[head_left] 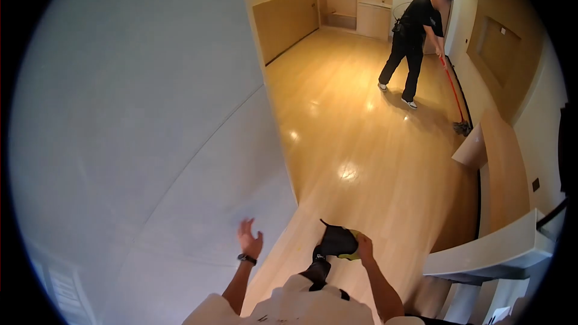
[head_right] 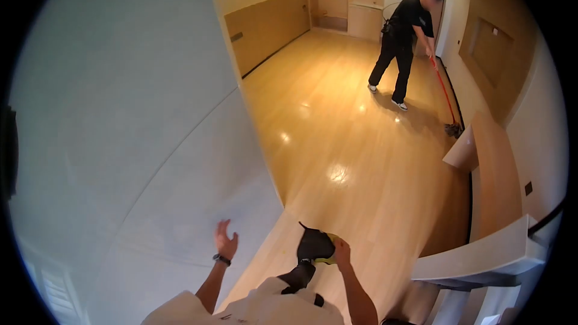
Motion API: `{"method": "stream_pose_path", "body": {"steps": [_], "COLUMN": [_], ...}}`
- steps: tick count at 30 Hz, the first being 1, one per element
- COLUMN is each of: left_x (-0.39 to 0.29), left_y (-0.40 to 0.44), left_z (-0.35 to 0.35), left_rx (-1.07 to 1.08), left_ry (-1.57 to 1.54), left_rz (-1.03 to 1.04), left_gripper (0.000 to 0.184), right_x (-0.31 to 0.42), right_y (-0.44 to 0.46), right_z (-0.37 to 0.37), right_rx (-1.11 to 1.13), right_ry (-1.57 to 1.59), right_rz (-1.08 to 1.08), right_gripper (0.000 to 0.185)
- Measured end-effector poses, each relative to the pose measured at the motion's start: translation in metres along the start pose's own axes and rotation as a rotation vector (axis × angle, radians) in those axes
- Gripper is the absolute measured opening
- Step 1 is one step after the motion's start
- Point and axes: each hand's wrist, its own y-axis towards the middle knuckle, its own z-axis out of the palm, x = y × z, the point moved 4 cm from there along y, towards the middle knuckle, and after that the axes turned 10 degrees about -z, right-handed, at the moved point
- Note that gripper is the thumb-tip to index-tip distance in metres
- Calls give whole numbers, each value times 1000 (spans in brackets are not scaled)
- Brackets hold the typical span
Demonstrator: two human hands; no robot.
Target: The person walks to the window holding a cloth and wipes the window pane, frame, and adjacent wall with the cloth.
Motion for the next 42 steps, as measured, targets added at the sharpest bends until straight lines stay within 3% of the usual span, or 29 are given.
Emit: {"method": "stream_pose_path", "body": {"steps": [4, 6, 7, 8, 9, 10, 13, 14, 16, 17, 18, 19, 20, 21, 22, 23, 24, 25, 28, 32, 34, 35, 37, 39, 41, 42], "left_x": [-121, -202, -242, -266, -281, -281, -265, -247, -197, -156, -83, -103, -42, -15, -18, -14, -5, -8, -42, -61, -62, -52, -29, -37, -35, -69], "left_y": [98, 143, 167, 191, 214, 237, 311, 330, 360, 357, 349, 338, 322, 303, 288, 266, 256, 234, 277, 398, 489, 535, 643, 747, 851, 898], "left_z": [130, 159, 162, 165, 183, 203, 274, 301, 343, 371, 420, 390, 449, 418, 405, 415, 397, 392, 406, 454, 480, 496, 505, 524, 551, 539], "left_rx": [297, 440, 503, 570, 518, 515, 624, 611, 523, 504, 687, 691, 688, 929, 1070, 1193, 962, 974, 910, 869, 854, 919, 929, 893, 703, 548], "left_ry": [-334, -507, -462, -419, -376, -376, -433, -333, -99, -79, 79, 0, 295, 346, 613, 413, 294, 191, 94, 40, 32, 12, -26, -9, 174, -21], "left_rz": [124, 129, 160, 188, 309, 294, 97, 37, -30, -167, -318, -452, -117, -142, 13, -370, -717, -915, -1045, -953, -923, -1004, -789, -811, -613, -582], "left_gripper": [31, 24, 24, 23, 25, 25, 26, 27, 30, 30, 30, 31, 31, 27, 26, 28, 30, 30, 31, 31, 32, 32, 32, 34, 35, 39], "right_x": [15, -22, -7, -5, -9, -43, -112, -118, -89, -96, -98, -97, -96, -65, -20, -2, 10, 24, 62, 82, 91, 82, 83, 49, 19, 4], "right_y": [80, 127, 142, 152, 168, 190, 269, 311, 398, 440, 477, 520, 569, 607, 641, 679, 715, 753, 847, 936, 985, 1006, 1037, 1070, 1080, 1086], "right_z": [-66, -105, -115, -124, -133, -146, -171, -172, -151, -144, -142, -131, -110, -85, -52, -25, -1, 25, 106, 189, 216, 219, 220, 199, 173, 160], "right_rx": [-208, -330, -354, -366, -483, -601, -565, -481, -509, -455, -403, -457, -355, -298, -246, -166, -85, 17, 211, 361, 305, 275, 301, 217, 119, 136], "right_ry": [297, 406, 603, 597, 533, 522, 418, 329, 450, 425, 390, 326, 374, 377, 367, 337, 297, 165, 0, -60, -104, -122, -292, -489, -665, -769], "right_rz": [122, 155, 255, 325, 399, 380, 403, 402, 338, 356, 374, 374, 349, 419, 494, 424, 356, 266, 117, -35, -45, -63, -30, -51, -5, 80], "right_gripper": [33, 22, 20, 20, 22, 24, 25, 25, 24, 26, 28, 28, 25, 24, 23, 24, 25, 27, 30, 35, 36, 36, 39, 44, 47, 48]}}
